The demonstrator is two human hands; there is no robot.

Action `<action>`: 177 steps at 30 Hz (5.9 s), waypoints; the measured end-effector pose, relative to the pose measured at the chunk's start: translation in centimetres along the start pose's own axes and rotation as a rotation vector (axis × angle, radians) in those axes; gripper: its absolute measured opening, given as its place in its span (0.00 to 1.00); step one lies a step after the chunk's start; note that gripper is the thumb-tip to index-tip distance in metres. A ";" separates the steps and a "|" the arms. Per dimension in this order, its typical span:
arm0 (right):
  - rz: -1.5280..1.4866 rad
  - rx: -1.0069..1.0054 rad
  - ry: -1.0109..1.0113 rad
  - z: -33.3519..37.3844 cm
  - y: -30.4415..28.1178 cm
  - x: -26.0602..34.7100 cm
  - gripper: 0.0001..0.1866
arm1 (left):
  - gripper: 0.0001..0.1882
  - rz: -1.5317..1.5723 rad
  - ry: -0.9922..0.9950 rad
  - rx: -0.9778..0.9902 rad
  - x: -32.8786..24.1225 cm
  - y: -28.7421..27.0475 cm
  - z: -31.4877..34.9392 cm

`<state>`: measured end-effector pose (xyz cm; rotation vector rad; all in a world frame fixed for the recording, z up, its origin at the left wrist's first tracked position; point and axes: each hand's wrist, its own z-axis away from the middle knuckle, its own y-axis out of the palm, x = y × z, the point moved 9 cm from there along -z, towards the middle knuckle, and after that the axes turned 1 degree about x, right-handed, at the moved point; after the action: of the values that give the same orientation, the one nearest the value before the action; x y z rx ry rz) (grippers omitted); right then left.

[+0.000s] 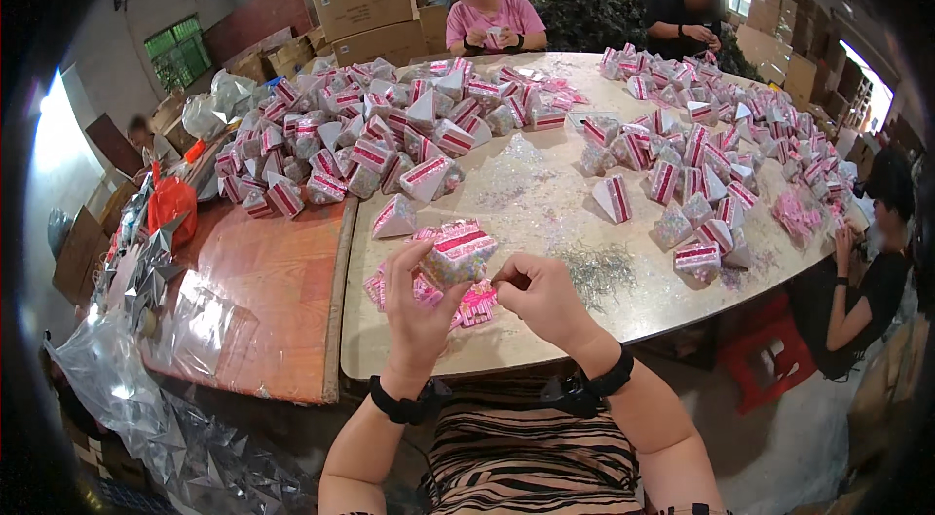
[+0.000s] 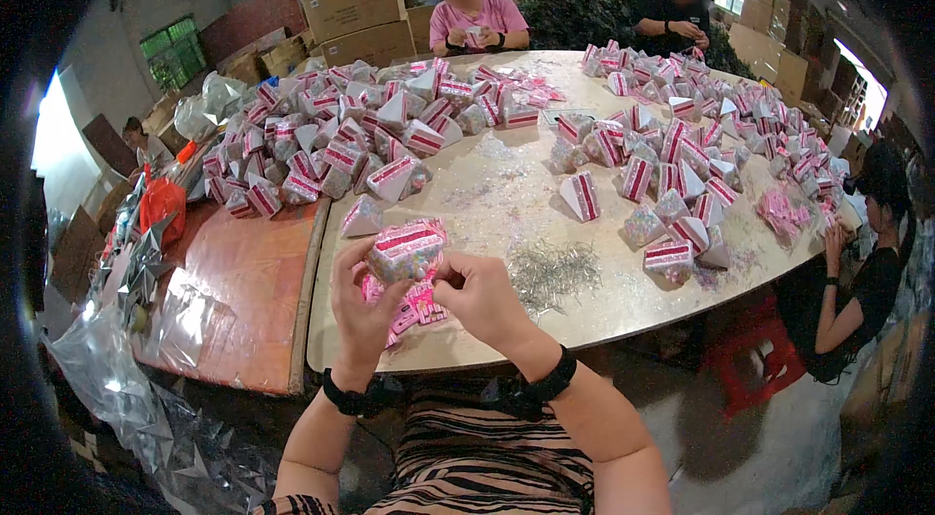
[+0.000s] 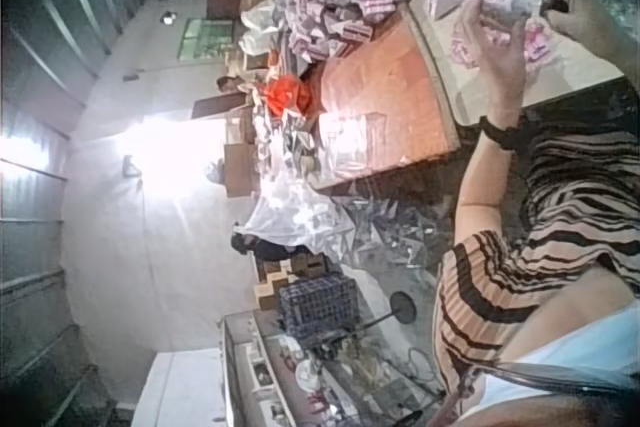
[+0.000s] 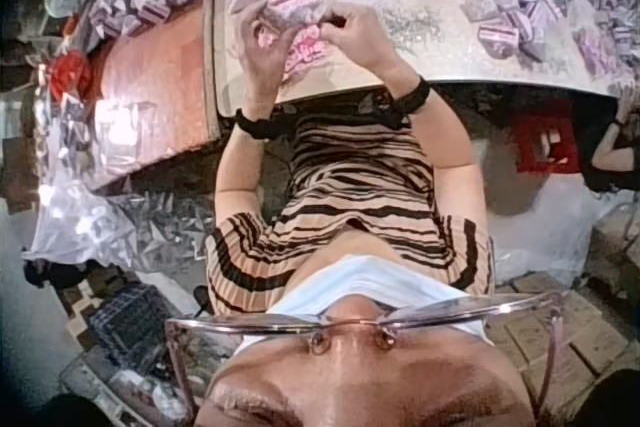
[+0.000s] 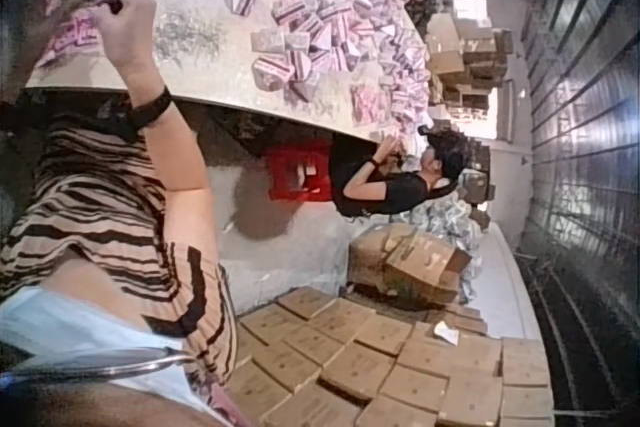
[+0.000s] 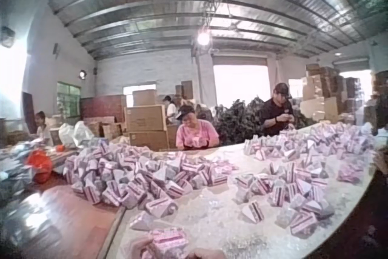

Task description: The person sits at a table in a warehouse setting, repeatedly picking up small pink packets and inserting them into clear plastic bags containing colorful beads. The person seals each bag and places it on the table among many others.

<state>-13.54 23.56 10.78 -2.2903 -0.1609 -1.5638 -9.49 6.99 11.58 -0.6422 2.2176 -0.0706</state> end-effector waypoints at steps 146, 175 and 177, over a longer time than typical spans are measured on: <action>1.138 -0.029 -0.274 12.0 -5.9 -7.0 0.35 | 0.17 -0.456 0.037 0.474 2.1 5.4 5.1; 0.722 -0.193 -0.500 11.9 -3.5 -4.1 0.09 | 0.25 -0.636 -0.005 0.498 4.0 3.7 4.0; 0.611 -0.280 -0.408 10.7 -4.1 -3.6 0.09 | 0.25 -0.620 -0.038 0.509 4.4 3.7 3.8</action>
<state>-6.73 31.60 5.03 -2.5048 0.6356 -0.8452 -10.70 8.77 5.01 -0.9913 1.7790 -0.8947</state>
